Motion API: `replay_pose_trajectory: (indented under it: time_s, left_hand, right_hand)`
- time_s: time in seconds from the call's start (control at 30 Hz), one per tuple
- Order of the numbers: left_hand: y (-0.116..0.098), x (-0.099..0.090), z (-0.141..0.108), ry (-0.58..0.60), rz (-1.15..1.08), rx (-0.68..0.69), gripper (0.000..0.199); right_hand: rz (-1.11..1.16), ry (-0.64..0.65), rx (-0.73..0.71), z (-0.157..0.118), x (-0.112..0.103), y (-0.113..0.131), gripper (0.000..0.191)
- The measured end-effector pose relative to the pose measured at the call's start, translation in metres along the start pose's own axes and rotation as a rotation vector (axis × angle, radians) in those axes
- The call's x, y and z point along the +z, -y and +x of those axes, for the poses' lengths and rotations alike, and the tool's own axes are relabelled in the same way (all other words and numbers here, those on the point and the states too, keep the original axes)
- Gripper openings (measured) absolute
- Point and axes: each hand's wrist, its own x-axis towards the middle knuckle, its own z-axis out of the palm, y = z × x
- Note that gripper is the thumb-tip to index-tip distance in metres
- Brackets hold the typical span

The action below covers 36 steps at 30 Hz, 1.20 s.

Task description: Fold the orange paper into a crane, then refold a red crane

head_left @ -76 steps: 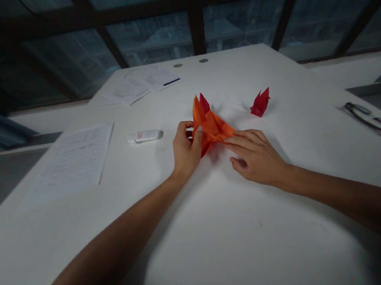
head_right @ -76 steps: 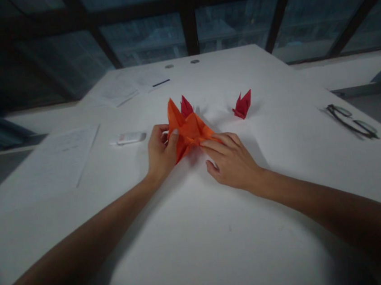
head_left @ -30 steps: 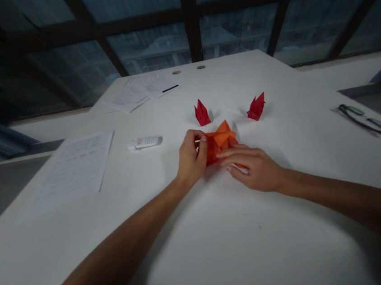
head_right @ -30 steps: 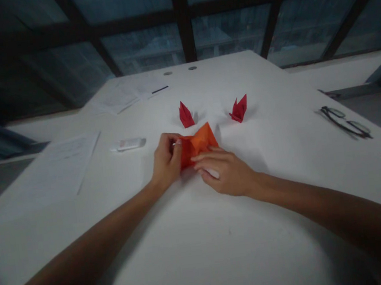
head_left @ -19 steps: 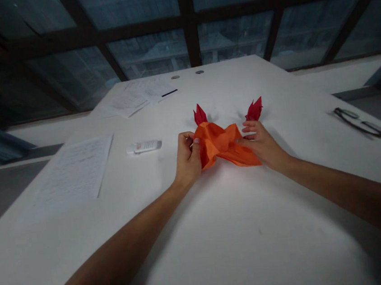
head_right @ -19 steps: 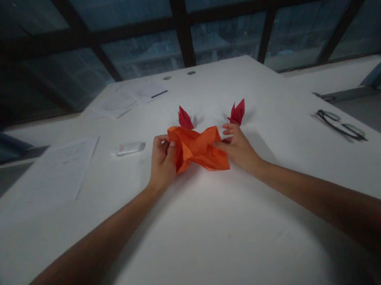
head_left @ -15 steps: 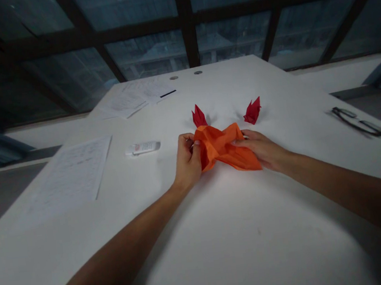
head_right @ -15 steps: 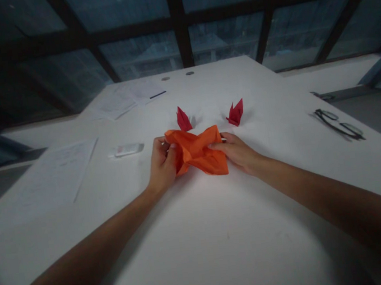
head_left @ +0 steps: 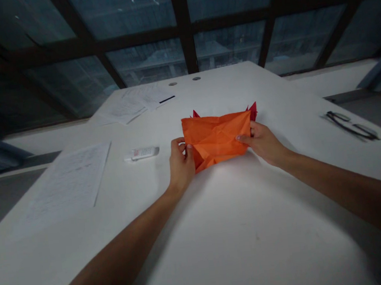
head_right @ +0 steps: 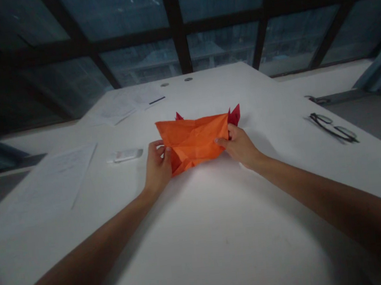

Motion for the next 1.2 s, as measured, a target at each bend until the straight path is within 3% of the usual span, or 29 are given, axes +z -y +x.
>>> replay_pose_trajectory:
  time_s: [0.33,0.57,0.73,0.87,1.0,1.2]
  left_hand:
    - [0.0,-0.001,0.001,0.022,-0.095,-0.052,0.034]
    - [-0.001,-0.011,0.008,0.081,-0.12,-0.049,0.033]
    - [-0.006,-0.013,0.011,0.132,-0.035,0.082,0.019]
    - [-0.008,-0.011,0.014,0.141,0.049,0.177,0.02]
    - [-0.007,-0.011,0.016,0.151,-0.036,0.086,0.024]
    - [-0.003,-0.018,0.019,0.315,-0.386,-0.234,0.04]
  right_hand:
    - [0.031,0.035,-0.033,0.008,-0.01,-0.009,0.041]
    - [0.008,-0.008,-0.175,0.012,-0.018,-0.025,0.084]
    - [-0.127,-0.042,-0.257,0.013,-0.021,-0.031,0.069]
    - [-0.123,-0.092,-0.252,0.01,-0.019,-0.03,0.07]
    - [-0.095,-0.093,-0.257,0.006,-0.018,-0.024,0.073]
    - [-0.094,-0.179,-0.254,0.009,-0.024,-0.019,0.073]
